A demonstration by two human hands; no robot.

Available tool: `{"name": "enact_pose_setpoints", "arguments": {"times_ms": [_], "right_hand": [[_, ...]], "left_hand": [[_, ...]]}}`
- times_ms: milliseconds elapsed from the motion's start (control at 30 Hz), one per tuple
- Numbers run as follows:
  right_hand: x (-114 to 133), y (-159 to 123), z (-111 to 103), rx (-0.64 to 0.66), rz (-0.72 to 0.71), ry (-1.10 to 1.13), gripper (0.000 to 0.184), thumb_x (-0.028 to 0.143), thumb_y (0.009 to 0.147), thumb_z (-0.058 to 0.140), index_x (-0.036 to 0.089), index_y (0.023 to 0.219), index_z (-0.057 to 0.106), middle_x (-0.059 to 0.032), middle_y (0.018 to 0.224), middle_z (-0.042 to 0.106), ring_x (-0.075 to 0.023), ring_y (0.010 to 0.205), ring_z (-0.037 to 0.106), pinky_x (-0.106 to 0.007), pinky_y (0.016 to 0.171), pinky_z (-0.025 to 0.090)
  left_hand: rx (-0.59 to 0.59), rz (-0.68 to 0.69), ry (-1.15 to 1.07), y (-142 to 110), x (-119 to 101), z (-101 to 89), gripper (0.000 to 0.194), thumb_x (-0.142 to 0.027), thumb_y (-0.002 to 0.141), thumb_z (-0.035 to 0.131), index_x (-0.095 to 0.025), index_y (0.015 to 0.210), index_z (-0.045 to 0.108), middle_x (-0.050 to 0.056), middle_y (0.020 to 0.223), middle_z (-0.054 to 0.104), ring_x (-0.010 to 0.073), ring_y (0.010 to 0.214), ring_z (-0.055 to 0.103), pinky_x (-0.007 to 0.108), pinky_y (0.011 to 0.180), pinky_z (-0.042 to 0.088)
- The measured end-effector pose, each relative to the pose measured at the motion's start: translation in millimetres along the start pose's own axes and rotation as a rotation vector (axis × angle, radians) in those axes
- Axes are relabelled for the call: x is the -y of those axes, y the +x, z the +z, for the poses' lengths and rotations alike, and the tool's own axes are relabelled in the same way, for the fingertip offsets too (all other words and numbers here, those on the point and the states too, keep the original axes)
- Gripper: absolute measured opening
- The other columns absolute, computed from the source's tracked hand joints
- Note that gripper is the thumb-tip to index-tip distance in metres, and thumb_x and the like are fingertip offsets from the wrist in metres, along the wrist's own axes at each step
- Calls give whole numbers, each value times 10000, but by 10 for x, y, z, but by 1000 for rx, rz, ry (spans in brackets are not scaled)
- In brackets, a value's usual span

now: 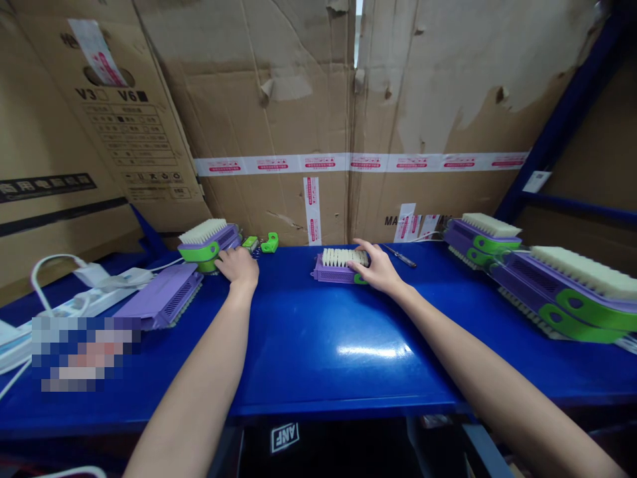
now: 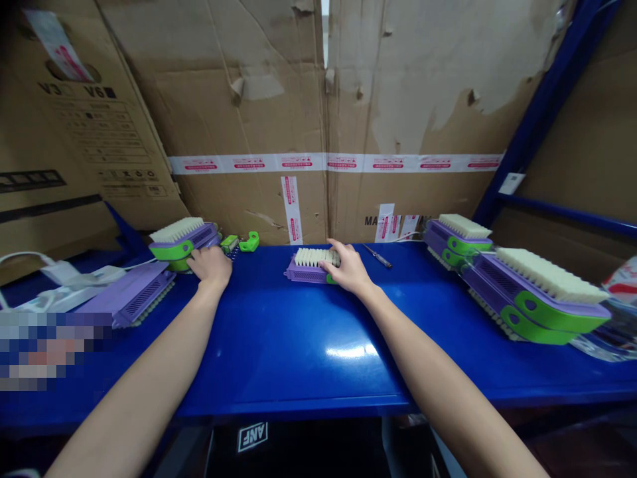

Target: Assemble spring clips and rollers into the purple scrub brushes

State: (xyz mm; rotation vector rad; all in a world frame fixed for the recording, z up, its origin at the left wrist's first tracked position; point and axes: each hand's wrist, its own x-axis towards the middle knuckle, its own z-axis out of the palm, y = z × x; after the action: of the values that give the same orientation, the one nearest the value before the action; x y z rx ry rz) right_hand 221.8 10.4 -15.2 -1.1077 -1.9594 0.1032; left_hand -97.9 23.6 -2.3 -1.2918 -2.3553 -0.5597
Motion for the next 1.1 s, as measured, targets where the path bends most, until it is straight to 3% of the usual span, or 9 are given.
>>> {"name": "enact_pose_setpoints", "arguments": {"times_ms": [533,1100], "right_hand": [[10,-1,1,4,4,5,572,389,775,628,163,1285,500,-118,1084,648,-275,1030,574,-436,913,451],[-6,-2,8,5,-11,8,576,388,777,623,163,1291,495,-120,1087,651,-277,1035,572,-435,910,452]], "left_hand": [[40,-64,-20,29,4,-46,313,-153,731,506,-76,994,657,237,1078,637,361,1100,487,496,853,339],[-32,-72,17,48,-4,-96,317,-181,765,485,-93,1028,638,214,1112,611,353,1102,473,465,851,365]]}}
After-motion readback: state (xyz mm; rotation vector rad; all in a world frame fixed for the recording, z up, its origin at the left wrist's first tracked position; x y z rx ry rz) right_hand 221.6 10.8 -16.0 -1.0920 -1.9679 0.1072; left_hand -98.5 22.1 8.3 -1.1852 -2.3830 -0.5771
